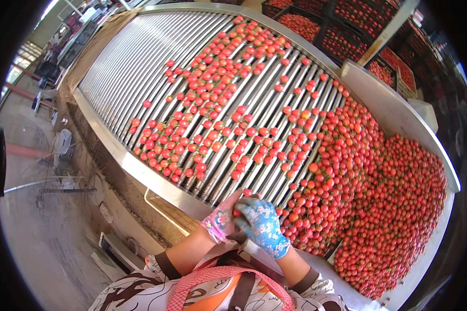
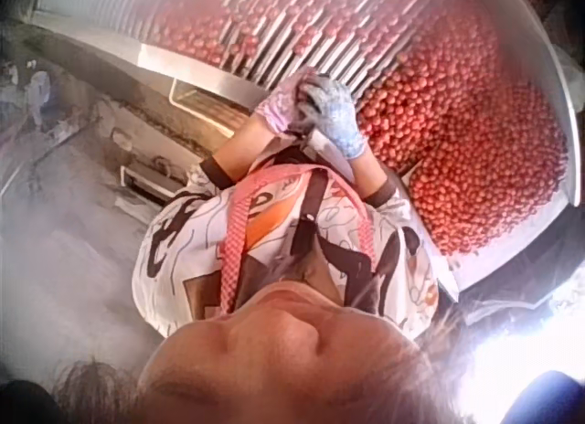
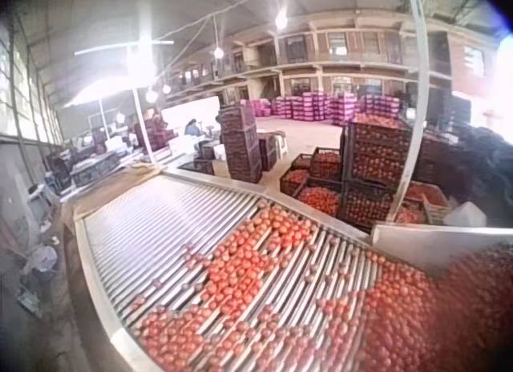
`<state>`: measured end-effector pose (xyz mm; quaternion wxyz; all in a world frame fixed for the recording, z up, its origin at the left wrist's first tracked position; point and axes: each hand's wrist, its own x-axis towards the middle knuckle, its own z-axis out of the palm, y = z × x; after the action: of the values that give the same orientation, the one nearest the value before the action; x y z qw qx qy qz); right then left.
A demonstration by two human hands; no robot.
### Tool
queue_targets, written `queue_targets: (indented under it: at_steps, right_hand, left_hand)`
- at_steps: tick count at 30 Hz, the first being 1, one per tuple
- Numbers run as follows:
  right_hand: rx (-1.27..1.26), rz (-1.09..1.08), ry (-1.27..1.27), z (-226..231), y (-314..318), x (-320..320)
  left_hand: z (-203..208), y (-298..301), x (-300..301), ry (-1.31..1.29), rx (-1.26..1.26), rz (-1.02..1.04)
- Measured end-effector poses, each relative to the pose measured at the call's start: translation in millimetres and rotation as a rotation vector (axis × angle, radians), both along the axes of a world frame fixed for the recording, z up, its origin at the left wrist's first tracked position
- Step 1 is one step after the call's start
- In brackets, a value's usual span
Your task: The person sorts cherries by hand on a rotating conveyor belt, picking out damaged fruit and placing them into a bin below.
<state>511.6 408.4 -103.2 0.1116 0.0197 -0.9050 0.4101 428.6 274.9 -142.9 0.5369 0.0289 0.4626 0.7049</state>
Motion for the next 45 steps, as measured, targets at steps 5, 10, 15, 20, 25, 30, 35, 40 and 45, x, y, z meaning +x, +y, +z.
queue_targets:
  at_steps: [5,10,15,20,25,30,35,40,45]
  right_hand:
    - [-0.03,0.014,0.005,-9.0,10.7,-12.9]
    - [0.391,-0.522,-0.064,-87.6,90.6,-28.5]
    - [0.424,-0.477,-0.174,-129.4,122.4,13.2]
    - [0.445,-0.446,-0.293,-117.1,104.2,60.6]
    - [0.475,-0.466,-0.247,-123.7,97.8,109.4]
    - [0.521,-0.562,-0.309,-139.6,98.5,170.3]
    - [0.592,-0.653,-0.478,-153.9,115.2,228.9]
    - [0.512,-1.043,-0.304,-146.0,137.6,222.2]
    - [0.336,-0.765,-0.044,-99.7,169.6,63.5]
  left_hand:
    - [22.4,-64.9,-23.6,-0.675,-0.064,0.39]
    - [31.2,-174.6,-34.3,-0.678,0.245,0.643]
    - [-65.5,-279.8,-55.6,-0.297,-0.522,1.052]
    - [-50.8,-233.1,-89.0,0.742,-1.112,1.149]
    - [17.3,-84.2,-112.9,1.863,-0.869,0.839]
    - [19.2,65.5,-36.8,1.822,-0.563,-0.174]
    - [-65.6,136.4,62.6,2.012,-0.4,-1.091]
    - [-82.8,166.6,136.0,2.166,-0.187,-1.344]
    - [-117.3,157.0,151.8,1.968,0.069,-1.173]
